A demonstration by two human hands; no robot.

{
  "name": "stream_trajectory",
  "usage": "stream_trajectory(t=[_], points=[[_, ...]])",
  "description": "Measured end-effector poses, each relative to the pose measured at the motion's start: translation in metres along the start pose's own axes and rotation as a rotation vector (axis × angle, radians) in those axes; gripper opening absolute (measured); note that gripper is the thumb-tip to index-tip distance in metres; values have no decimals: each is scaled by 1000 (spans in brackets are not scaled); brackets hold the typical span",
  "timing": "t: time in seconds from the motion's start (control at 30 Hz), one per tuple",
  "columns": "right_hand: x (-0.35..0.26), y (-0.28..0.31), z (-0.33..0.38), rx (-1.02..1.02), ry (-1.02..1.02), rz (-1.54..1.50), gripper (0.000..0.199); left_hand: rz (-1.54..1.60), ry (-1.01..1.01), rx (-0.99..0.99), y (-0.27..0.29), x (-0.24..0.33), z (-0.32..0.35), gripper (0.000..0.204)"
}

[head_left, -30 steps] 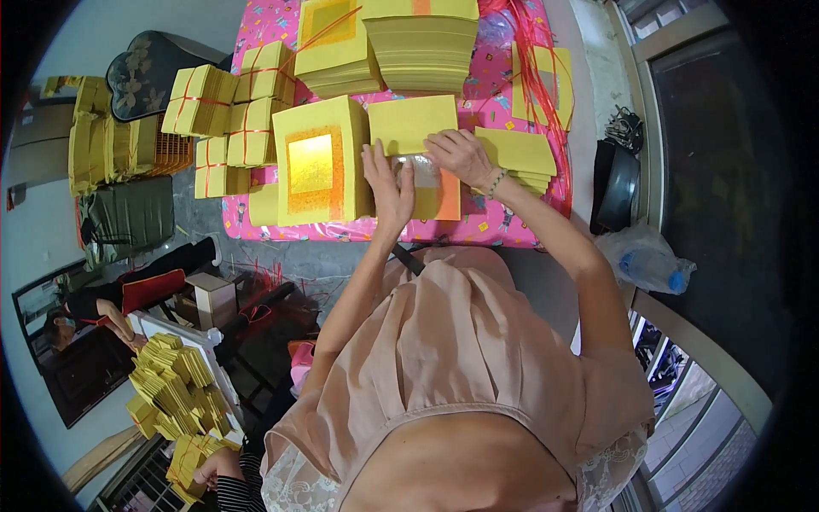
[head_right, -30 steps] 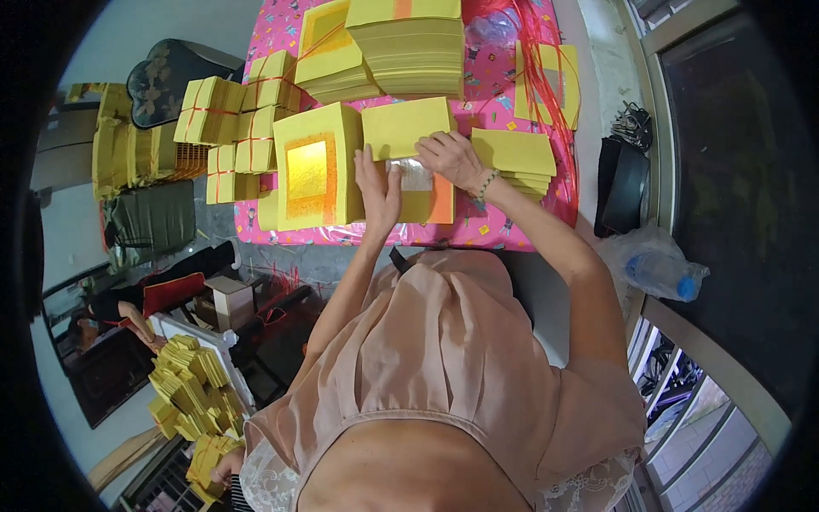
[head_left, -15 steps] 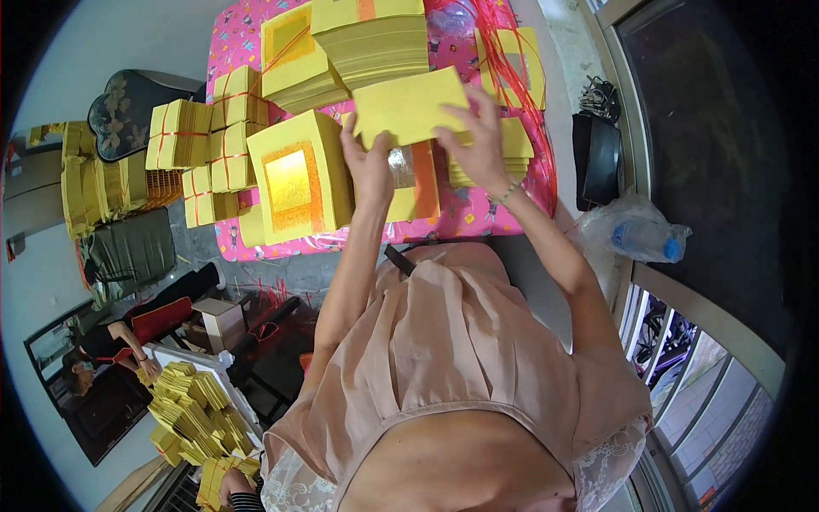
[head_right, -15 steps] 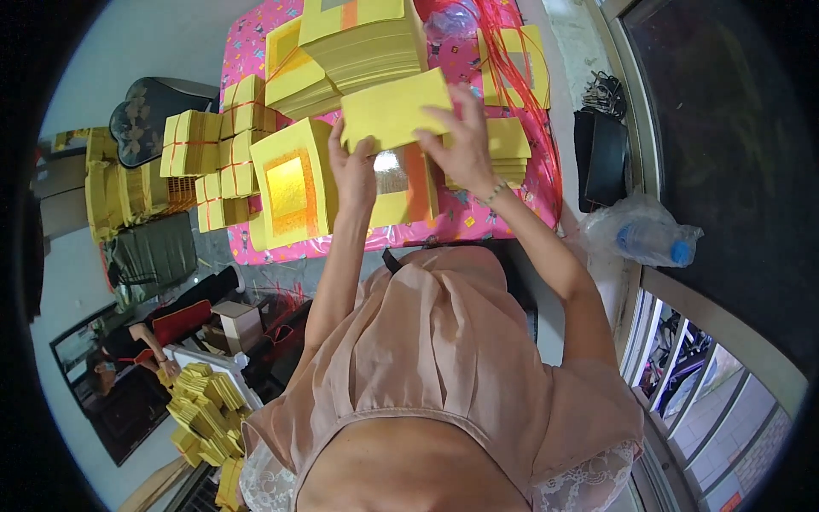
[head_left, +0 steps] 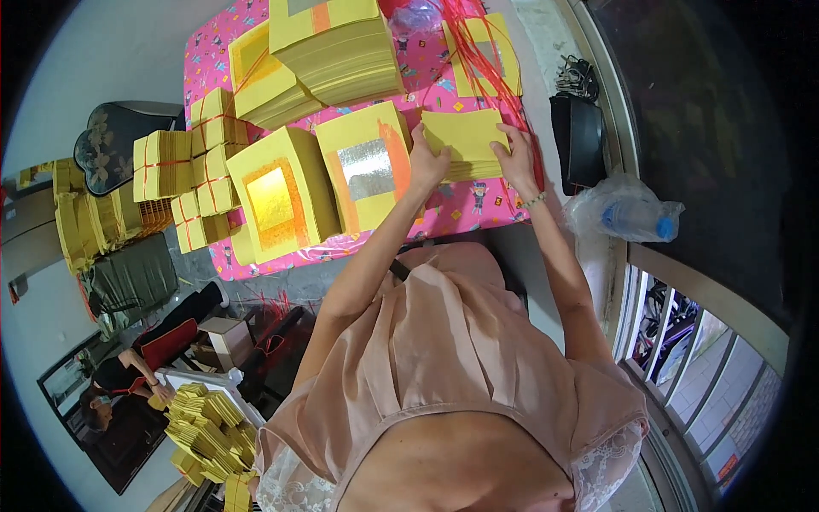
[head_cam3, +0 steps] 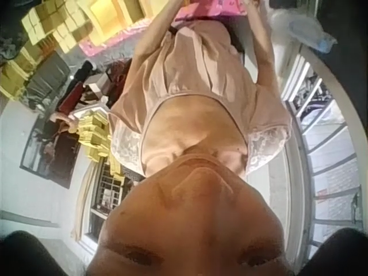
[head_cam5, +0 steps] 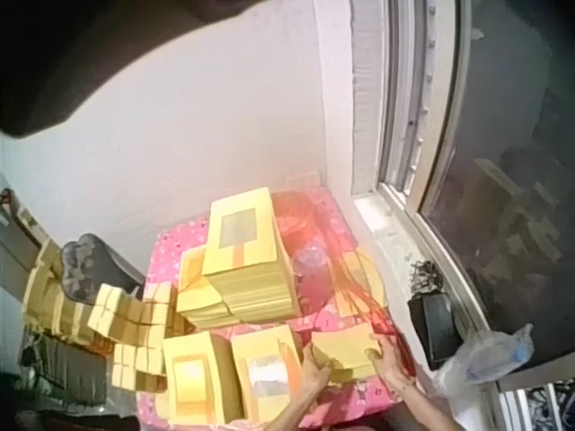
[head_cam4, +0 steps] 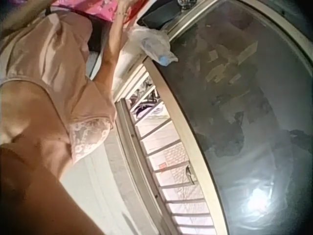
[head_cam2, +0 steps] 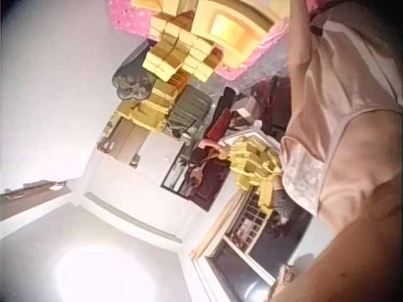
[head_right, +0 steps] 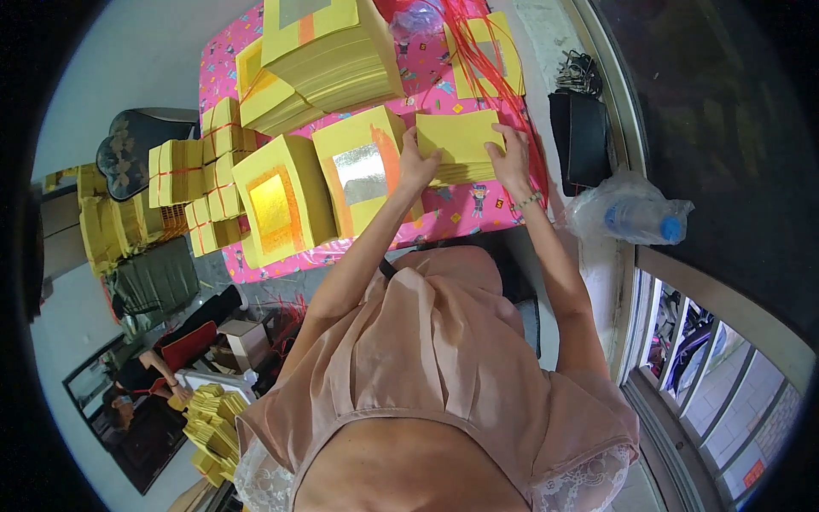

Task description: Sorting and stacking yellow ritual paper (joss paper) at a workstation.

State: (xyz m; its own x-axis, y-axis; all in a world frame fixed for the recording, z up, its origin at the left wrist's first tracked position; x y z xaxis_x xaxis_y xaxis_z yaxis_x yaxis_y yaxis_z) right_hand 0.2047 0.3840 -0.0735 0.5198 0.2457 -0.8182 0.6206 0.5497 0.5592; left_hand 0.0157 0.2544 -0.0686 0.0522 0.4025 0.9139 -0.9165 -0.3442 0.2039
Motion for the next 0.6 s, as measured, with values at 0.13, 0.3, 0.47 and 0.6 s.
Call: stream_trajectory(t=[0.13, 0.3, 0.47, 0.6], points=[[19, -11, -1, -99, -37, -23, 45, -104, 66, -6, -7, -26, 1, 72], [22, -13, -4, -112, -33, 21, 44, -197, 83, 52, -14, -39, -3, 70], [-30, -16, 6, -96, -17, 411, 44, -208, 124, 63, -9, -43, 2, 71], [-16, -10, 14, 28, 16, 351, 49, -529, 155, 48, -15, -17, -3, 88]])
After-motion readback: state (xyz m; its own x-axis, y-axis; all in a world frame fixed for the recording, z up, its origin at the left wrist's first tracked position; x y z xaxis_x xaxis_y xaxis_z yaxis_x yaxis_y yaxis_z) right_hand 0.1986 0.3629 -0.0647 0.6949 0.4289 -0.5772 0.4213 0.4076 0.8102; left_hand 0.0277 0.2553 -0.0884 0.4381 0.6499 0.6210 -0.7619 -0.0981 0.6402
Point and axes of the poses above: each hand's wrist, its own z-axis away from the middle knuckle, its own y-axis out of the back of the hand, x = y × z, the point moved 9 cm from there along -z, towards the middle knuckle, and after that the axes turned 14 degrees about -x, right-handed, at the moved point
